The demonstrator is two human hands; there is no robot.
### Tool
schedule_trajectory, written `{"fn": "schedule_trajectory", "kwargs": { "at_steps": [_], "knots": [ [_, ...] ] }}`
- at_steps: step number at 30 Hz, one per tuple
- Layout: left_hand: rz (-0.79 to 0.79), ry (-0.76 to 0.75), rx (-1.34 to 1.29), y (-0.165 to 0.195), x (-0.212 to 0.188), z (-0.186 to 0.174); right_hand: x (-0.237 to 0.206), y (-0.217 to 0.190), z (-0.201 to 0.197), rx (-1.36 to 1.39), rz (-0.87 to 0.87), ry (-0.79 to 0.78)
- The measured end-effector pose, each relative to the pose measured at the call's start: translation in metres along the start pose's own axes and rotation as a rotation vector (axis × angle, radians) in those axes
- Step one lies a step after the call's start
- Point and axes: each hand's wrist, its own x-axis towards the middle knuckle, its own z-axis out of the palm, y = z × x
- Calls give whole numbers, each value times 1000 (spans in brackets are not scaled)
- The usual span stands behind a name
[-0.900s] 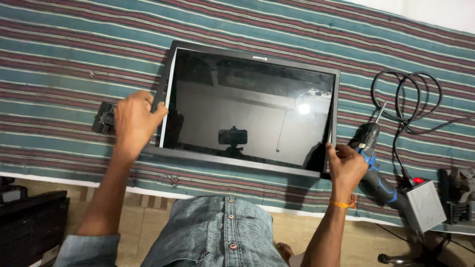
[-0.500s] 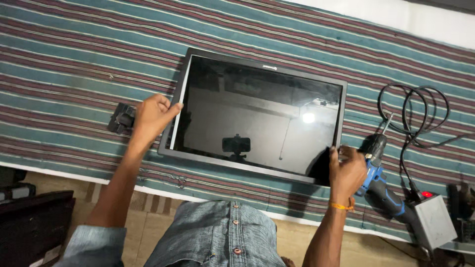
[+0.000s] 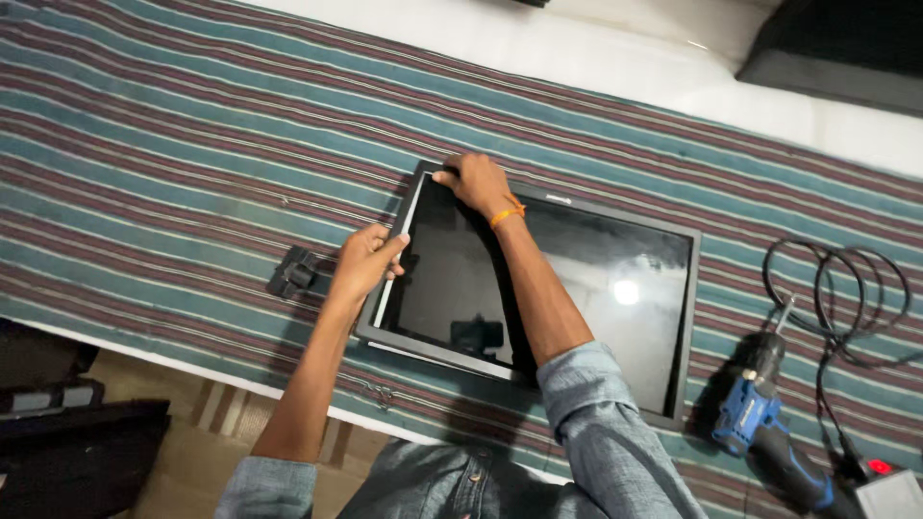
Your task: The person removes the front bezel of a flat-screen TV, flips it over, and uses a power drill to remove screws from the back panel. They then detach the back cover and remove a circuit board from the interior.
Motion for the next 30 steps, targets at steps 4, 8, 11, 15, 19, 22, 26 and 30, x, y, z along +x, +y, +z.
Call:
{"fn": "schedule_trajectory", "kwargs": {
  "at_steps": [4,8,11,15,19,22,26,30],
  "knots": [
    [-95,-39,-146,16,-2,8,-2,10,9,-46,-67,72],
    [-230,-114,-427,38,-10,7,-10,7,25,-187,-55,197],
    [-233,-143,-500,49,-15,8,-12,10,25,-221,-44,210],
    [-221,-133,-459,53,-24,8,-30,47,-4,-57,-244,256],
    [-198,-121,-458,54,-23,12,-55,80,-23,-188,-47,120],
    [-210,-116,-467,58,-20,12,-60,83,-12,-275,34,145],
    [-190,-152,-455,63,-20,7,-62,81,-5,-323,-3,203],
    [-231,-142,-455,60,-27,6,-78,96,-34,-127,-162,223]
  ]
}}
